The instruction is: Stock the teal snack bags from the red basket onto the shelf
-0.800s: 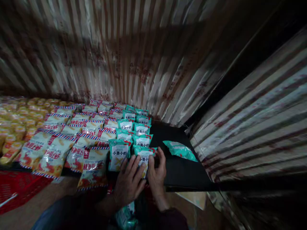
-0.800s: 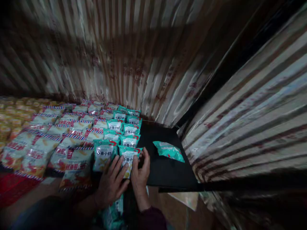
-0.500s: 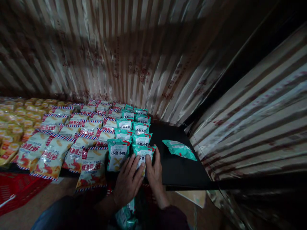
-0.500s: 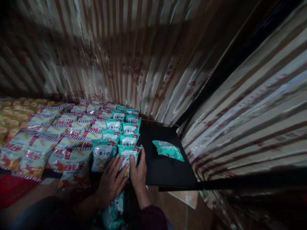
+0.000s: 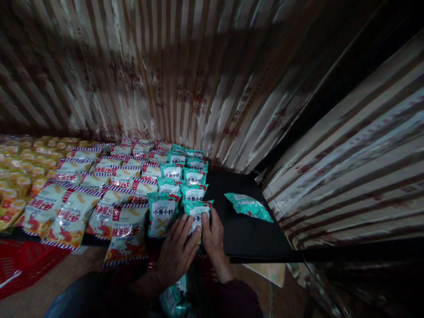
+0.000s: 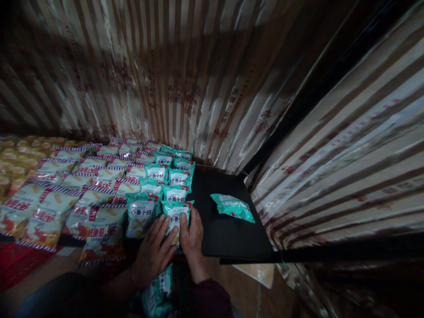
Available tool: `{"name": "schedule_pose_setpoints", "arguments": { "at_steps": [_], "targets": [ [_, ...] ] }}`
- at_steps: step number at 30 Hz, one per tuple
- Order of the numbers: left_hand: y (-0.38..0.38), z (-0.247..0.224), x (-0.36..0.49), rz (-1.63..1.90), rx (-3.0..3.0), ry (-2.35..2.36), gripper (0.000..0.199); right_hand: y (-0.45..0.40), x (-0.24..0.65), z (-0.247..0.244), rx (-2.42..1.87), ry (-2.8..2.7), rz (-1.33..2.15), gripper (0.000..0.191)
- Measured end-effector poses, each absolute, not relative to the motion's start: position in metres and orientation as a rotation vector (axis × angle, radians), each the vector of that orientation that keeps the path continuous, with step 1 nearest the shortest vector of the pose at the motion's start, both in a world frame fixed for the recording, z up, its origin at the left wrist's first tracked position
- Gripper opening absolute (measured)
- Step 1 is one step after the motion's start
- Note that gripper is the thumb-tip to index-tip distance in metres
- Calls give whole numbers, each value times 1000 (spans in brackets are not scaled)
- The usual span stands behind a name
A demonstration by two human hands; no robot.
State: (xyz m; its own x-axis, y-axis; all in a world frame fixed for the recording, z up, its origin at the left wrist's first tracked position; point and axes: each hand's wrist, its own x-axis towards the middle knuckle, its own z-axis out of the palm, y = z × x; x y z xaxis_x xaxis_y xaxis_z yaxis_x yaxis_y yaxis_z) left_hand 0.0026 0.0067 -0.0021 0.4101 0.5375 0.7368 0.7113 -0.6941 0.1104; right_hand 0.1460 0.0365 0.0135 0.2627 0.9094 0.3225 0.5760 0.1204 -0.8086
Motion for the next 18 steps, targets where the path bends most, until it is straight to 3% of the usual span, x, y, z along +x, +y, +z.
{"name": "schedule_pose_setpoints", "arguments": {
  "at_steps": [9,18],
  "targets": [
    [7,-2,4,-1146,-2418,-1129,40,29,146,5,-1667,-1362,313,71],
    [7,1,1,-1061,-2503,-1126,43,28,140,12,-1642,-1419,553,55]
  ]
}}
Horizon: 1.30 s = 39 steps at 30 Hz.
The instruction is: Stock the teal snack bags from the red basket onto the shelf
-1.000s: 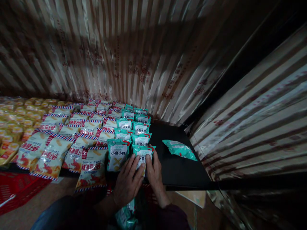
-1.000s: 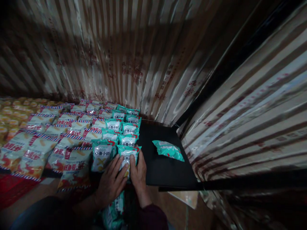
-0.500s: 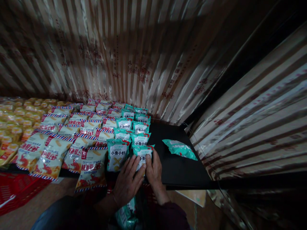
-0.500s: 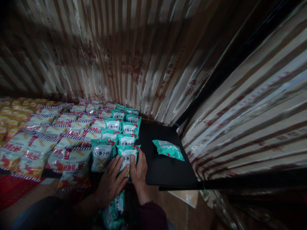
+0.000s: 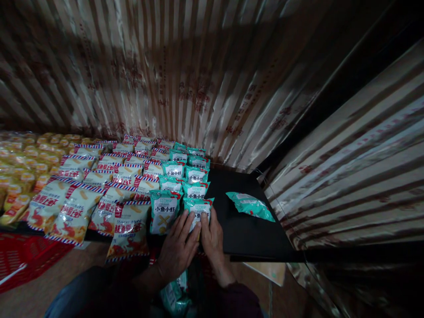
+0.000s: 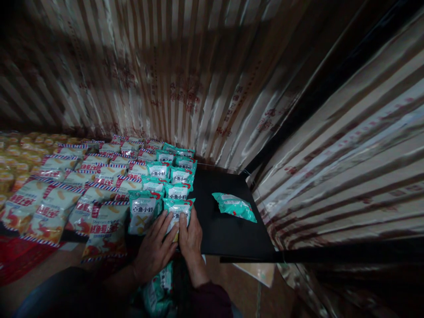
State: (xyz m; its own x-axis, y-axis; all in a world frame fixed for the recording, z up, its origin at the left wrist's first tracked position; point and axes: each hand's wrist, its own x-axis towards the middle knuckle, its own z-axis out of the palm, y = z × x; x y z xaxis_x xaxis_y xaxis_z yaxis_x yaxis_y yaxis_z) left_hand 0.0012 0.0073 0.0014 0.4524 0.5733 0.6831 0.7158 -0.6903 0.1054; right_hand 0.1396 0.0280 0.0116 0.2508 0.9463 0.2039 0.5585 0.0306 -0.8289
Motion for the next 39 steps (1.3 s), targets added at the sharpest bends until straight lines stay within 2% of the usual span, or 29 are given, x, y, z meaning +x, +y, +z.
{"name": "schedule_pose_setpoints", "arguments": {
  "at_steps": [8,24,39],
  "targets": [
    [4,-5,1,-1106,-2456,-1146,47,24,142,6,-1699,-1373,430,70],
    [3,-4,-1,-1140,-2478,-1091,46,7,142,8,-1746,-1355,345,66],
    [3,-1,-3,-1102,-2498,-1143,51,8,133,-5,-1677,-1516,257,54]
  ]
}}
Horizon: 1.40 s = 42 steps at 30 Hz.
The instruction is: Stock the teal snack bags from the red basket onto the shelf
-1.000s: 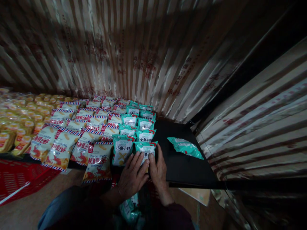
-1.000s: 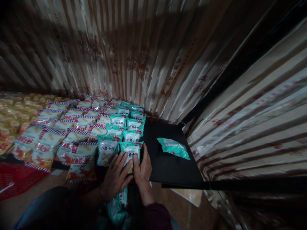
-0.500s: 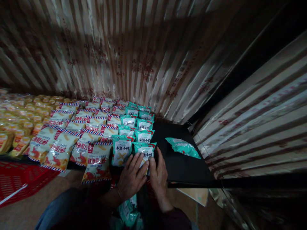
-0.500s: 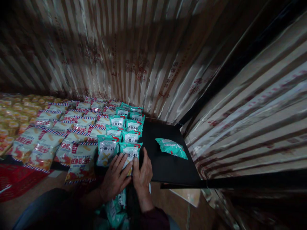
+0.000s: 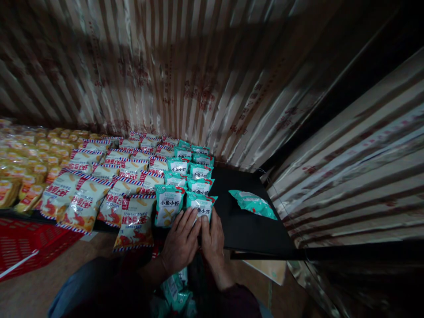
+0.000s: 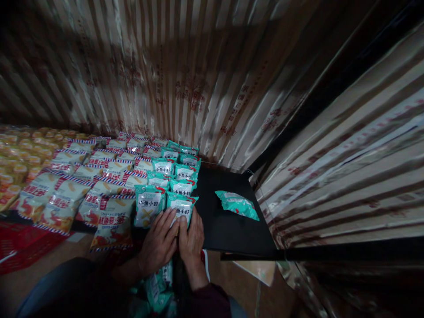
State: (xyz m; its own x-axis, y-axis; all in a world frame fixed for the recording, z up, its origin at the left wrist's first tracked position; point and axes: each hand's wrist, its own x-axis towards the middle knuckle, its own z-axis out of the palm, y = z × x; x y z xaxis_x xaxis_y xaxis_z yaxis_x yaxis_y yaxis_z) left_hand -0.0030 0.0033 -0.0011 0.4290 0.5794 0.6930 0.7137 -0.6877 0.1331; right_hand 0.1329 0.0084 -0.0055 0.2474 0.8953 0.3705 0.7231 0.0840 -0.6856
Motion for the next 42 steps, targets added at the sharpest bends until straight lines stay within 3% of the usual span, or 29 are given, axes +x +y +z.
{"name": "schedule_pose_setpoints", "arguments": {
  "at_steps": [28,42],
  "targets": [
    [-4,-4,-7,-1124,-2516,-1095,54,3,135,6,-1684,-1293,438,68],
    [-10,-2,-9,-1160,-2514,-1047,51,-4,141,13,-1626,-1219,324,58]
  ]
}}
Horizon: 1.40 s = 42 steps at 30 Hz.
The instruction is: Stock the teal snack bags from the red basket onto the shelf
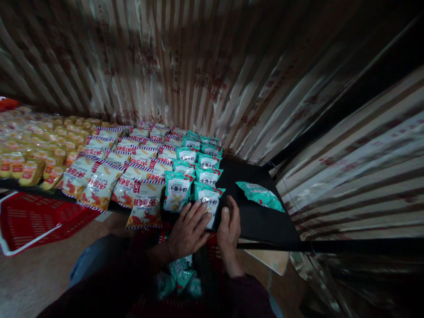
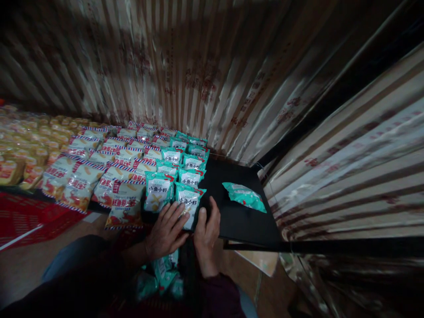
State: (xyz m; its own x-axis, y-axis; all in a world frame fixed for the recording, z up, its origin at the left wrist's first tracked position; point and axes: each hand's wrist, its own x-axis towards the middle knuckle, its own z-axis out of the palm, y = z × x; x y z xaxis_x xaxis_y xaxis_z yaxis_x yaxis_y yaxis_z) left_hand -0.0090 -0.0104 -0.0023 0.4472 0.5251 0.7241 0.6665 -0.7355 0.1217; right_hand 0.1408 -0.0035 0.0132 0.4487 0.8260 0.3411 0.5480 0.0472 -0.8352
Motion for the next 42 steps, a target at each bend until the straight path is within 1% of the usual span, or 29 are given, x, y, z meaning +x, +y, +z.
{"name": "schedule_pose_setpoints", "arguments": {
  "at_steps": [6,10,13,18,23,27,31,35,38,42],
  "targets": [
    [-18,4,-14,-1175,-2605,-920,44,-12,136,27,-1453,-1383,22,40],
    [-23,9,-18,-1239,-2675,-841,33,-18,126,35,-1291,-1512,-132,33],
    [-28,9,-23,-1250,-2722,-827,30,-24,118,37,-1201,-1607,-166,33],
    [-36,7,-39,-1275,-2718,-884,26,-36,98,34,-1113,-1716,-128,31],
    [-40,15,-75,-1409,-2490,-1043,29,-56,69,22,-1081,-1791,42,33],
    [-36,23,-109,-1370,-2231,-1507,28,-61,45,16,-1097,-1902,90,39],
    [-33,16,-129,-1253,-2008,-1787,43,-52,20,19,-1101,-1950,71,47],
    [-36,5,-135,-1232,-2002,-1881,51,-47,-7,20,-1198,-1915,73,43],
    [-39,2,-138,-1208,-2034,-1882,51,-48,-21,18,-1309,-1905,88,40],
    [-40,-3,-142,-1188,-2064,-1880,50,-50,-29,14,-1369,-1883,101,40]
  ]
}}
